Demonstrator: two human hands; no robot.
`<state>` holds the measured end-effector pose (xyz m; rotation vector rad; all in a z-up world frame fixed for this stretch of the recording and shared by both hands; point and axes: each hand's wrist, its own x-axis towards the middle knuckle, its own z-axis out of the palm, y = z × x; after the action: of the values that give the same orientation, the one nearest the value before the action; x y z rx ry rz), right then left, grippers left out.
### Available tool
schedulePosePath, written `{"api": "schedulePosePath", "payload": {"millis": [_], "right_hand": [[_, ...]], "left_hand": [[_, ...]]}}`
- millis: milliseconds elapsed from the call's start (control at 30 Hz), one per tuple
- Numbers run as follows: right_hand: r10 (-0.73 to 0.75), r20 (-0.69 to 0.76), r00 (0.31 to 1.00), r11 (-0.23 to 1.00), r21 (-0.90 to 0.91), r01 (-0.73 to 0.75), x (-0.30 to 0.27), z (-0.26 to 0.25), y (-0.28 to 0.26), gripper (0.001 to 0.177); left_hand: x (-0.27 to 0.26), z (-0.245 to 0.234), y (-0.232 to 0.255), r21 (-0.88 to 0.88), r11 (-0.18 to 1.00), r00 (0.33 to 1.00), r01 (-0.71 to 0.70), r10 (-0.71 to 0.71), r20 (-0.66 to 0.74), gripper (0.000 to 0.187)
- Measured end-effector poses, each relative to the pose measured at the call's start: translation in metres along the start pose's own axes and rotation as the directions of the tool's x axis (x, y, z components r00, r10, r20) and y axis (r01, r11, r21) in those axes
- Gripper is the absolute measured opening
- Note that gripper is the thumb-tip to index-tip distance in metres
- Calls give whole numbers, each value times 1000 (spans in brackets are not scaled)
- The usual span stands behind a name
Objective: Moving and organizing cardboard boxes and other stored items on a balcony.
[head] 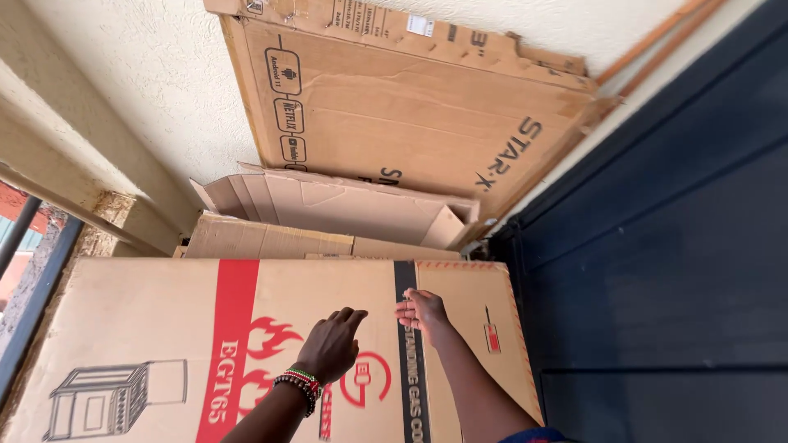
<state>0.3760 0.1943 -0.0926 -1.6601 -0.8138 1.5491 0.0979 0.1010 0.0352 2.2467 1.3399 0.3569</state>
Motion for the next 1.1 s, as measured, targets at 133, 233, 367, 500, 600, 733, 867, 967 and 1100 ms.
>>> {"api": "schedulePosePath", "payload": {"millis": [133, 233, 367, 500, 600, 733, 867, 967, 1100], "right_hand": [[46, 57, 997, 976, 210, -57, 118, -5, -21, 47], [39, 62, 997, 955, 290, -55, 174, 5, -69, 56], [3, 13, 1000, 906, 422, -8, 219, 26, -145, 71], [186, -54, 981, 859, 494, -136, 260, 44, -158, 69], [127, -90, 988, 902, 425, -77, 293, 47, -139, 51], [-42, -194, 980, 647, 743, 174, 285, 49, -131, 35], [-227, -161, 960, 490, 834, 255, 237, 50, -177, 24], [-273, -204, 940, 490, 812, 318, 161, 50, -212, 23], [-396, -150, 906, 498, 794, 349, 53, 55, -249, 20]], "left_hand": [[42, -6, -19, -38, 997, 997, 63, -64, -32, 56], [62, -8, -26, -57, 994, 995, 90, -92, -44, 55], [79, -3, -33, -76, 992, 993, 102, -106, -46, 56], [84, 2, -33, -103, 988, 992, 118, -122, -32, 55], [82, 4, -33, -140, 981, 990, 135, -138, -11, 55], [71, 2, -32, -164, 971, 985, 172, -171, 19, 55], [62, -3, -30, -214, 959, 980, 188, -197, -21, 55], [69, -16, -27, -329, 920, 969, 213, -242, -49, 54], [75, -47, -17, -514, 830, 946, 215, -307, -101, 59]]}}
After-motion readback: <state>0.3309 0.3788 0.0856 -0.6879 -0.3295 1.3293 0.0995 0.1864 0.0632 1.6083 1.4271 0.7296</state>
